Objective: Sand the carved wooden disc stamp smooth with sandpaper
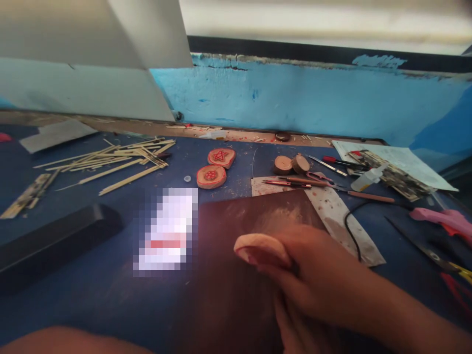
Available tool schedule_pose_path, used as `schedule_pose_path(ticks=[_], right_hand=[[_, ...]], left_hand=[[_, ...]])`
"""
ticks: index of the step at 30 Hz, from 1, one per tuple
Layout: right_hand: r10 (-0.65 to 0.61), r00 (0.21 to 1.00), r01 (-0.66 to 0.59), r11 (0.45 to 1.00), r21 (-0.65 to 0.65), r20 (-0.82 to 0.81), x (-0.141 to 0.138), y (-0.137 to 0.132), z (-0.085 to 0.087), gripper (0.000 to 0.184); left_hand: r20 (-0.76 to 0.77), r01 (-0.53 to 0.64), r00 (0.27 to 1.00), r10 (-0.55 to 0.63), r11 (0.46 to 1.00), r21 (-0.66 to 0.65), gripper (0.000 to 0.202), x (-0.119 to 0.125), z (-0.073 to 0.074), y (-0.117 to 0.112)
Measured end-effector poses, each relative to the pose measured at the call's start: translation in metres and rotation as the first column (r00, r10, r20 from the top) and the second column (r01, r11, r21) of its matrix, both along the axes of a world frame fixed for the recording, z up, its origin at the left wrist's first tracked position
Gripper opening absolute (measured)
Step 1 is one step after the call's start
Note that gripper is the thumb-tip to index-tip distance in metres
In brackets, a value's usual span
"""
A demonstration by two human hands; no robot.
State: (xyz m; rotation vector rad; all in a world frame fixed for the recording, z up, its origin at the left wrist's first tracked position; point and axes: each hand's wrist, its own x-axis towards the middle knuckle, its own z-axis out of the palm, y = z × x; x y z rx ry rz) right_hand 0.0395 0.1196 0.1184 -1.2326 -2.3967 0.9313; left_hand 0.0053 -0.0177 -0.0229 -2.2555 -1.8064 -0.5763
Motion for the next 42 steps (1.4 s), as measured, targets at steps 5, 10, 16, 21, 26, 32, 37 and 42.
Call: schedule_pose_path(ticks=[5, 10, 16, 21, 26, 32, 37, 42], right_hand=[[-0.293, 0.944, 0.266, 0.949, 0.172, 0.155, 0.022, 0.025, -0.002, 0.028], [0.021, 0.998, -0.020, 1.000, -0.021, 0.055, 0.004, 0.000, 0.004, 0.019], [-0.275, 0.945, 0.242, 0.953, 0.184, 0.176, 0.018, 0.021, -0.001, 0.024], [0.001, 0.999, -0.001, 1.000, -0.003, 0.048, 0.006, 0.007, 0.005, 0.022], [-0.121, 0.983, 0.111, 0.991, 0.079, 0.139, 0.012, 0.013, 0.003, 0.023], [-0.060, 0.992, 0.057, 0.998, 0.031, 0.113, 0.009, 0.006, 0.001, 0.021], [-0.079, 0.990, 0.067, 0.992, 0.106, 0.119, 0.009, 0.009, 0.004, 0.020], [-0.155, 0.975, 0.122, 0.973, 0.197, 0.162, 0.012, 0.012, 0.004, 0.023]], left_hand=[[0.057, -0.216, 0.974, 0.218, 0.976, -0.031, 0.058, 0.031, -0.029, -0.004], [0.105, -0.174, 0.978, 0.179, 0.983, -0.055, 0.066, 0.036, -0.041, -0.009], [0.117, -0.192, 0.975, 0.189, 0.981, 0.017, 0.057, 0.016, -0.016, -0.003], [0.048, -0.026, 0.999, 0.017, 0.982, 0.189, 0.031, -0.022, 0.019, 0.007], [0.223, -0.219, 0.959, 0.176, 0.958, 0.185, 0.036, 0.002, 0.006, 0.006], [0.219, -0.199, 0.961, 0.168, 0.972, 0.128, 0.044, 0.011, -0.008, -0.001], [0.247, -0.213, 0.953, 0.174, 0.967, 0.141, 0.035, 0.007, -0.005, 0.000], [0.212, -0.232, 0.955, 0.208, 0.967, 0.100, 0.038, 0.010, -0.004, 0.000]])
